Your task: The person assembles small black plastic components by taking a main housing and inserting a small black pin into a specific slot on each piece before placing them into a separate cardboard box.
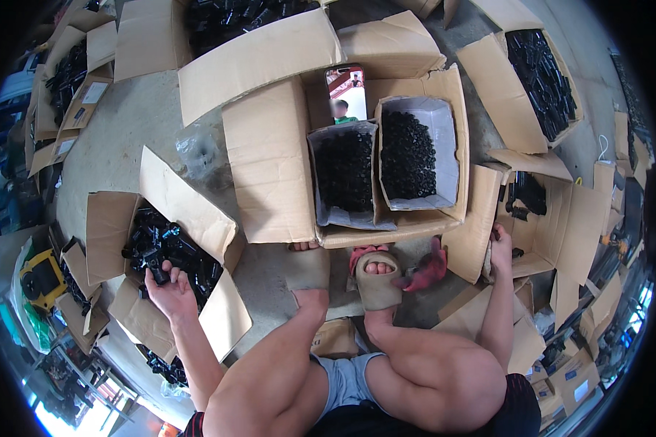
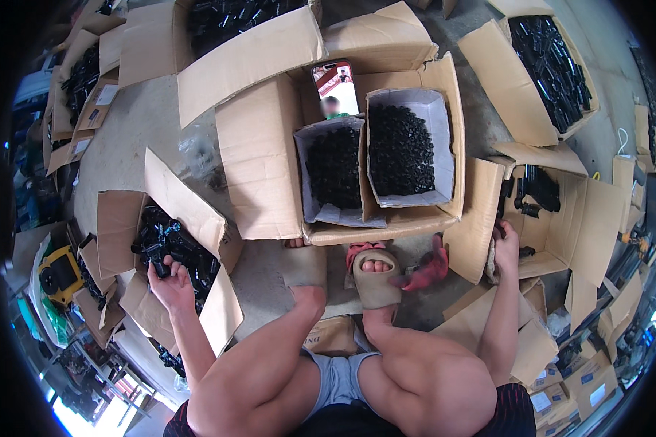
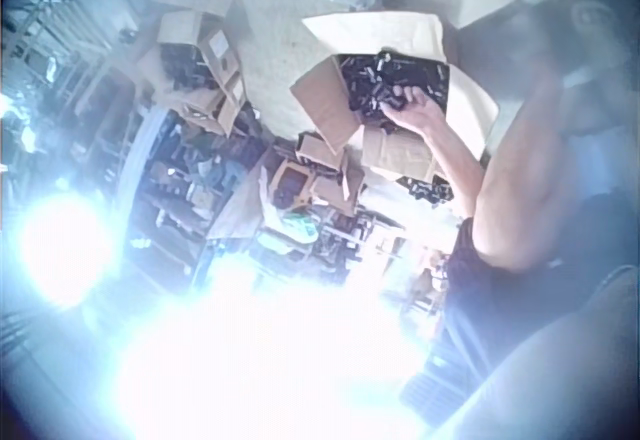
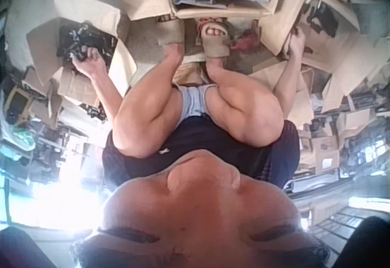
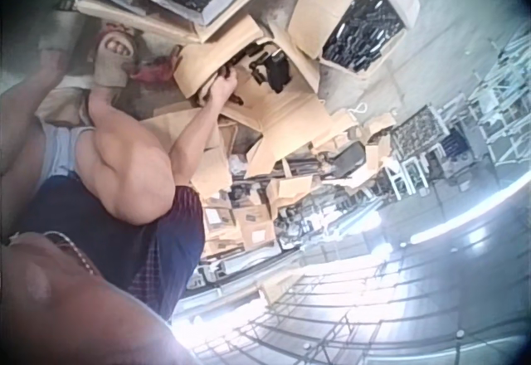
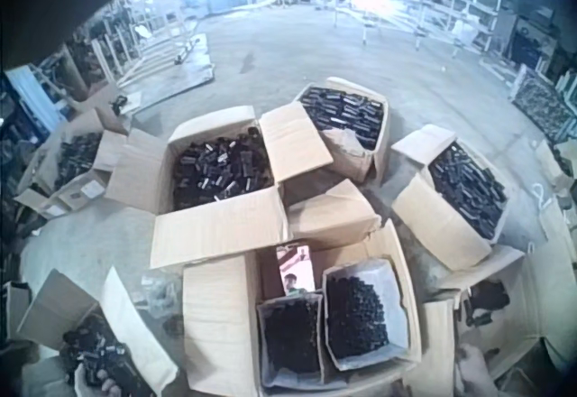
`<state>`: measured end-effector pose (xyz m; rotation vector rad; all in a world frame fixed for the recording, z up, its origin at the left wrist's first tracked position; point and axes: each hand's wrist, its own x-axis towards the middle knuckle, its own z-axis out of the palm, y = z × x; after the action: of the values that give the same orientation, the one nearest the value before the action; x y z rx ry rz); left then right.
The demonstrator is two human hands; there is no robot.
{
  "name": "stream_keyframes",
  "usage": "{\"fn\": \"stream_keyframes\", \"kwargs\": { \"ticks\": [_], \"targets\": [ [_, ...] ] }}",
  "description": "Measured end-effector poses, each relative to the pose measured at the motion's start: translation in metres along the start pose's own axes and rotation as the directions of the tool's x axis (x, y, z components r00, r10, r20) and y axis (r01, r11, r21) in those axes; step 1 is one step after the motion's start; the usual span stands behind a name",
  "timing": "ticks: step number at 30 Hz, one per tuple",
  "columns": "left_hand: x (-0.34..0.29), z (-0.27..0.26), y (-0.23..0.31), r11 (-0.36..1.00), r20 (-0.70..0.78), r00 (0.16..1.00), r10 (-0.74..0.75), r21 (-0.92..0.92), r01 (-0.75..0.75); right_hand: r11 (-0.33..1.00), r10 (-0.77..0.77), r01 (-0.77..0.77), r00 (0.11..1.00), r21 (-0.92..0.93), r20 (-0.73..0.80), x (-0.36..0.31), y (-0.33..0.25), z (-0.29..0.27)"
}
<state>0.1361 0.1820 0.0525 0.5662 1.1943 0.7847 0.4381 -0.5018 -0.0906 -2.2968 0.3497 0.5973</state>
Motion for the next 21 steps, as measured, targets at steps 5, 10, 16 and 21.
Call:
{"fn": "stream_keyframes", "kwargs": {
  "ticks": [5, 10, 16, 21],
  "targets": [
    [0.016, -0.014, -0.002, 0.998, -0.062, 0.998, 0.013, 0.068, -0.008, 0.999, 0.023, -0.025, 0.999, 0.047, 0.049, 0.001, -0.001, -0.006],
    [0.018, -0.014, 0.009, 0.979, -0.202, 0.959, 0.199, 0.008, -0.201, 0.877, -0.089, 0.102, 0.995, -0.469, 0.050, -0.007, -0.048, -0.004],
    [0.000, 0.013, 0.008, 0.875, -0.227, 0.848, 0.479, 0.204, -0.439, 0.854, -0.135, 0.097, 0.990, -0.511, -0.037, 0.004, -0.023, -0.023],
    [-0.043, 0.089, -0.014, 0.718, 0.086, 0.795, 0.601, 0.379, -0.584, 0.928, -0.298, 0.227, 0.928, -0.296, -0.222, -0.056, -0.136, -0.063]
  ]
}}
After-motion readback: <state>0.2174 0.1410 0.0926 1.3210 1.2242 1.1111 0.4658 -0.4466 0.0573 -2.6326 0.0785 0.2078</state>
